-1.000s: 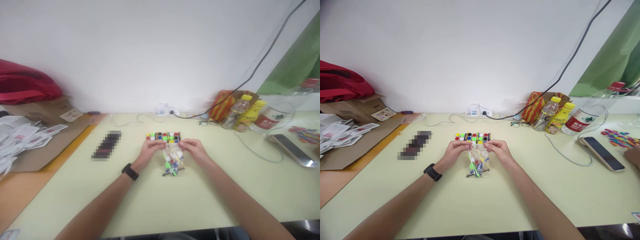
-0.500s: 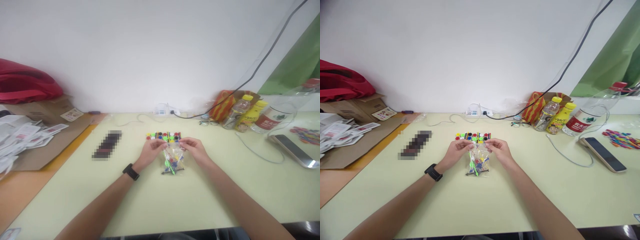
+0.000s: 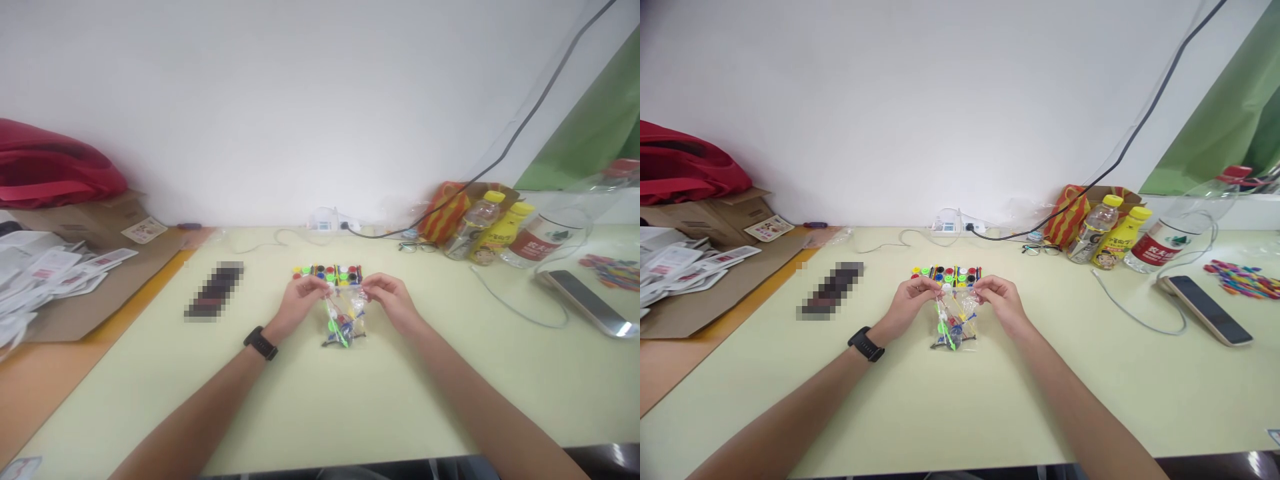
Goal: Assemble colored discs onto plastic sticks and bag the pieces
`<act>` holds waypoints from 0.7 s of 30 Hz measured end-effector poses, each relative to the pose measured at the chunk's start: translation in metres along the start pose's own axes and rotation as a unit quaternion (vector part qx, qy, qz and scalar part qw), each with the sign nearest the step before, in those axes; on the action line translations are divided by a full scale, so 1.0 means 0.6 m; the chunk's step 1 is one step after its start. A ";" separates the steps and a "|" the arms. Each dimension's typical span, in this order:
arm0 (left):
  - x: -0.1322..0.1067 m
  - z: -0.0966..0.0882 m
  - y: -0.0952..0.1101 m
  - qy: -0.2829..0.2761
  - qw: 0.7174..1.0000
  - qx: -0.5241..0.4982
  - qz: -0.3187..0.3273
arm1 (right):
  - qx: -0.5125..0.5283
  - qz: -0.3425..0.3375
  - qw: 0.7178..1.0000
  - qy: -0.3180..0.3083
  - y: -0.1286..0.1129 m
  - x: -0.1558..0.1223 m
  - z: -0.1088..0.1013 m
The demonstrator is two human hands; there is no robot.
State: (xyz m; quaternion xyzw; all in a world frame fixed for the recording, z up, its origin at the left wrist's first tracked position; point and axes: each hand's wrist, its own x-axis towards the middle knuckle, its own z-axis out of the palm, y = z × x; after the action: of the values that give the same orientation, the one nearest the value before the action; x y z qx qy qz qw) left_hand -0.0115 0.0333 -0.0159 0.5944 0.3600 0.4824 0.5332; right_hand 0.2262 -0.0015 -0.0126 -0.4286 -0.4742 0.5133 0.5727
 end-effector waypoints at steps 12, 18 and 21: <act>-0.002 0.003 -0.001 -0.015 0.998 0.057 0.023 | -0.070 -0.045 0.997 0.002 0.001 -0.004 0.005; -0.004 0.007 -0.007 -0.022 0.989 0.138 0.041 | -0.118 -0.051 0.992 0.015 0.008 -0.002 0.009; -0.004 0.008 -0.007 -0.017 0.992 0.122 0.036 | -0.101 -0.052 0.993 0.018 0.008 -0.001 0.006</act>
State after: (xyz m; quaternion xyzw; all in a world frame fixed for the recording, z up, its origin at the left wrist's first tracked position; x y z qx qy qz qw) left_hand -0.0074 0.0302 -0.0205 0.6760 0.3851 0.4435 0.4449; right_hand 0.2215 -0.0016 -0.0167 -0.4679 -0.5351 0.4245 0.5608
